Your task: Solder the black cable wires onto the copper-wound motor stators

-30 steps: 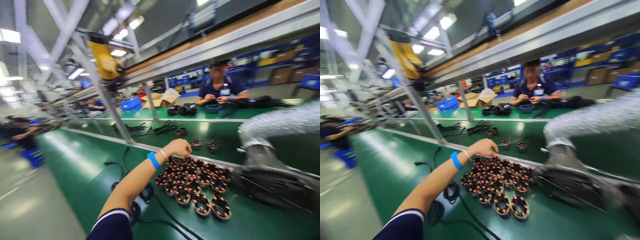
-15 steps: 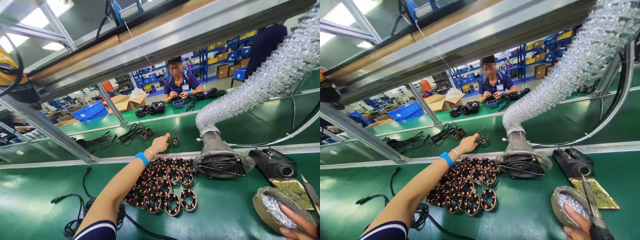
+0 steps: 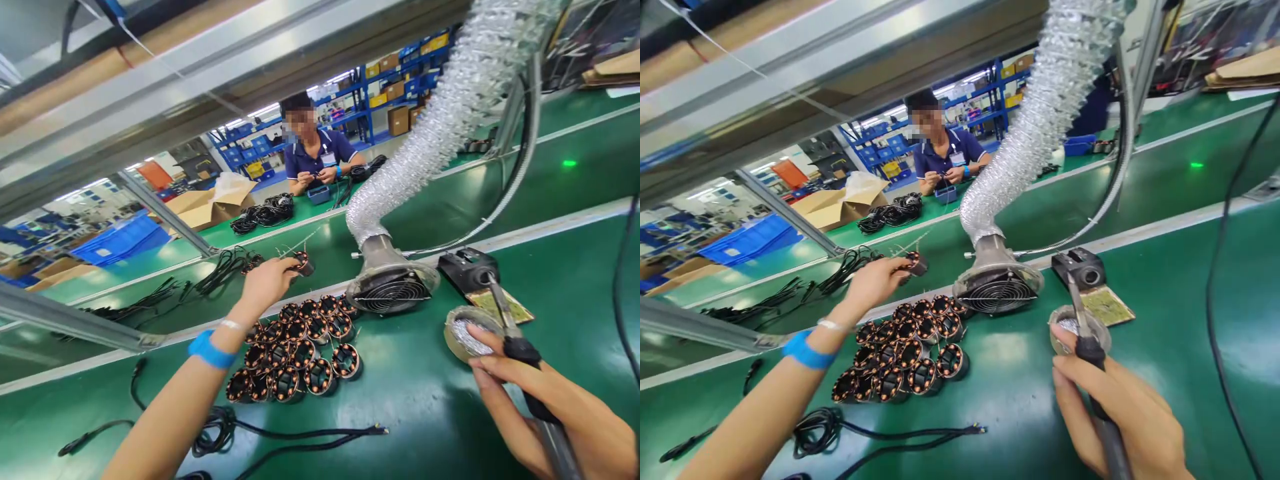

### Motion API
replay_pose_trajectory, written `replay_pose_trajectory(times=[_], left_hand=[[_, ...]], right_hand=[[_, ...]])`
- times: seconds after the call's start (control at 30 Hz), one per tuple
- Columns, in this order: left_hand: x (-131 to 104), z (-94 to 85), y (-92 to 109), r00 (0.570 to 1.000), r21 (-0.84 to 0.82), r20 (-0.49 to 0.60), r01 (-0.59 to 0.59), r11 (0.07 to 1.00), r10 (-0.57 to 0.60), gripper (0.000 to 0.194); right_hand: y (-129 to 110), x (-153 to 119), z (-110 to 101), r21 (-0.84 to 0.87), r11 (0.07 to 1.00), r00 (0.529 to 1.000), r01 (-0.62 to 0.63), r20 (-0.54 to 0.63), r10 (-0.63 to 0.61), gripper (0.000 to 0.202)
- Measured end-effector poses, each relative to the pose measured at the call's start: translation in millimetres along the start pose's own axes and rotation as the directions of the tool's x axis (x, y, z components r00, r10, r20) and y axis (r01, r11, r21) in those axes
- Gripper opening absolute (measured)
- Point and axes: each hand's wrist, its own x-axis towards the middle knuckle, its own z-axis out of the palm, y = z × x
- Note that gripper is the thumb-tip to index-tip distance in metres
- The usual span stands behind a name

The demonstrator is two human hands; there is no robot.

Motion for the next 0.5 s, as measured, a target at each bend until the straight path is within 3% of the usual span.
replay_pose_trajectory(times=[0.03,0.1,0.17,0.2,0.27,0.33,0.4,0.5], left_hand=[[-17.6,-9.6,2.9,0.999,-0.001,-0.034,-0.004,1.000,0.004,0.033],[-56.8,-22.9,17.3,0.989,-0.021,-0.074,-0.128,0.991,0.127,0.033],[-95.0,-24.7,43.8,0.953,-0.058,0.042,-0.299,0.953,0.301,0.038],[-110.8,-20.9,60.6,0.924,-0.083,0.084,-0.367,0.927,0.373,0.039],[-132.3,-6.4,96.2,0.819,-0.143,0.145,-0.537,0.831,0.555,0.042],[-140.3,12.2,126.6,0.757,-0.156,0.171,-0.611,0.776,0.631,0.043],[-140.2,28.7,145.0,0.763,-0.132,0.178,-0.607,0.784,0.621,0.042],[-140.3,44.1,146.5,0.827,-0.155,0.147,-0.523,0.838,0.543,0.043]], right_hand=[[-4.3,2.7,-1.6,-0.025,0.999,1.000,0.019,0.001,-0.019,0.020],[-10.2,6.0,-3.9,-0.033,0.999,0.999,0.034,-0.001,-0.034,0.024],[-12.8,7.9,-4.5,0.002,1.000,0.999,0.026,-0.021,-0.026,0.028],[-12.8,8.5,-4.1,0.017,0.999,0.999,0.027,-0.031,-0.027,0.030],[-10.9,9.2,-2.9,0.034,0.999,0.999,0.031,-0.035,-0.030,0.031],[-7.8,7.9,-2.7,0.041,0.999,1.000,0.014,-0.014,-0.013,0.029],[-5.7,2.8,-4.4,0.036,0.999,0.999,-0.004,0.034,0.002,0.025],[-7.7,-11.9,-6.4,0.017,1.000,0.994,-0.002,0.113,0.000,0.021]])
